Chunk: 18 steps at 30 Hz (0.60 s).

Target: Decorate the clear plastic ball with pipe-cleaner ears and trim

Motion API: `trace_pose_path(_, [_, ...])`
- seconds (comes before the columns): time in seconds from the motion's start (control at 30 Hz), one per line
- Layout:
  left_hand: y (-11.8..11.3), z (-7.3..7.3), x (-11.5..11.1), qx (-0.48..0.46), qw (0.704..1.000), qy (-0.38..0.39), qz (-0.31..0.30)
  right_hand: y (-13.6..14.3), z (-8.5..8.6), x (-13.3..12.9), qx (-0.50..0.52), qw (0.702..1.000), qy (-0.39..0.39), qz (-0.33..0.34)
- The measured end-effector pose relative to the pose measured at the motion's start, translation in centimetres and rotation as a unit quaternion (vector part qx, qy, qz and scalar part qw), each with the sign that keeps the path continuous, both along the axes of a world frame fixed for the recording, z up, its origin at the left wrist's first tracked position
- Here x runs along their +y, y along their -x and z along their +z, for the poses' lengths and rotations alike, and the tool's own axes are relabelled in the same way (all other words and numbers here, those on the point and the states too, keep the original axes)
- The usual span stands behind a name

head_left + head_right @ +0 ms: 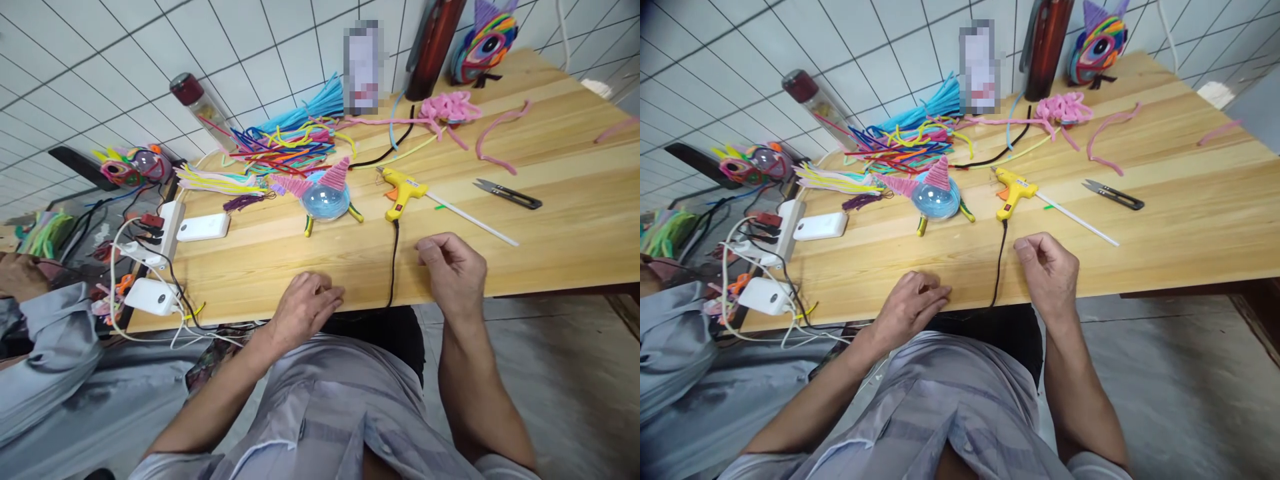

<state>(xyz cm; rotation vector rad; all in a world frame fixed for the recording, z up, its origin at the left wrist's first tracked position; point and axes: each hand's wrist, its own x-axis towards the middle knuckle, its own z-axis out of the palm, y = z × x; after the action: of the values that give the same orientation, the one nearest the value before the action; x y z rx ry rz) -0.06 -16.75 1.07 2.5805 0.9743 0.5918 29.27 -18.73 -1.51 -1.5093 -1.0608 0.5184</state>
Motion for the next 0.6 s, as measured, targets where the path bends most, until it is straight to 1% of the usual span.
trace_pose_path(0.07, [-0.1,-0.3,-0.1,0.026,0.999,-0.039,-0.026,0.0,0.0,-0.1,-0.004,1.0,0.005,0.007])
trace_pose_path(0.17, [-0.1,-0.5,0.2,0.019,0.996,-0.066,-0.048,0.0,0.0,-0.2,-0.006,1.0,0.01,0.015])
trace_pose_path(0.37, [0.1,-0.3,0.6,0.013,0.997,-0.062,-0.039,-0.1,-0.1,-0.4,-0.005,0.999,0.016,0.034])
trace_pose_path(0.47, [0.4,-0.1,0.9,-0.006,0.998,-0.041,-0.05,-0.2,-0.3,-0.6,-0.004,0.999,0.012,0.038])
trace_pose_path(0.53, [0.5,-0.1,1.0,-0.013,0.999,0.002,-0.047,-0.2,-0.4,-0.7,-0.006,0.999,0.01,0.04])
trace_pose_path(0.6, [0.7,0.0,1.2,-0.003,0.998,0.051,-0.027,-0.2,-0.5,-0.8,-0.006,0.999,0.008,0.043])
